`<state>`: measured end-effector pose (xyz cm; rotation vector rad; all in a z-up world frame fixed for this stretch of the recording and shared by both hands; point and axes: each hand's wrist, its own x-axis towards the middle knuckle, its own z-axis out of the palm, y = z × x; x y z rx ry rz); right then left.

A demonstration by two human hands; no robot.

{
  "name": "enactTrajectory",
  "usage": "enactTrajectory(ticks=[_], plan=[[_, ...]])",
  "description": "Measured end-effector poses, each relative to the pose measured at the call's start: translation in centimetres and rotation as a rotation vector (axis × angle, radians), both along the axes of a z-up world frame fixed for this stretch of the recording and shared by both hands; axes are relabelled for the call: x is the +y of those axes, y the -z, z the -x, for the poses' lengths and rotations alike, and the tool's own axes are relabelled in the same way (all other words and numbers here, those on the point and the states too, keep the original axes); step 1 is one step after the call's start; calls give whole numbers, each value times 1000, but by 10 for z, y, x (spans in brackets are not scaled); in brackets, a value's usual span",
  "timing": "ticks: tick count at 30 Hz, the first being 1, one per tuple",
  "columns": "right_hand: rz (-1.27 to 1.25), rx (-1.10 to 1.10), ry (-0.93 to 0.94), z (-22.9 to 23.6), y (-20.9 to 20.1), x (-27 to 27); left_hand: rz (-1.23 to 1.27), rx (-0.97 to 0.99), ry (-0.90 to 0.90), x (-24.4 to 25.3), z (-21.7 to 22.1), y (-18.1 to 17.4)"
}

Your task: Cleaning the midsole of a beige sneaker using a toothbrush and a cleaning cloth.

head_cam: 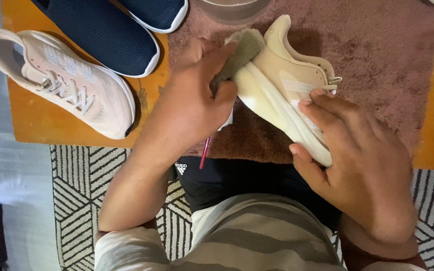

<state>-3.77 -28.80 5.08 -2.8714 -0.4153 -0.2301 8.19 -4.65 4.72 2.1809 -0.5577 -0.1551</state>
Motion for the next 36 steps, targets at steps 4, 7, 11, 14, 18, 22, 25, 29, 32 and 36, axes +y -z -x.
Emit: enactTrajectory(ticks=[4,7,11,14,18,22,25,29,32,36], plan=[[73,-6,-4,0,4,-3,-35,-117,23,-4,8,-1],[102,-4,-2,-1,5,-4,-78,-208,26,-13,18,-7],[19,-42,-27,-4,3,-2,-153,-299,-9,-18,27,-7],[43,-46,-32,-3,4,-3,-201,-280,-24,-20,33,-3],[99,4,23,-1,5,-1,-266,-259,-28,-22,44,8],[84,-19,-1,-1,3,-1,-406,-158,5,-26,57,15],[28,-25,-8,-2,2,0,-336,-175,52,-29,64,18],[28,100,60,-3,2,1,-303,-245,98,-35,78,25],[-20,154,87,-4,-1,4,-366,-433,89,-41,87,23],[-57,162,92,-2,1,3,-468,-503,153,-42,98,21]])
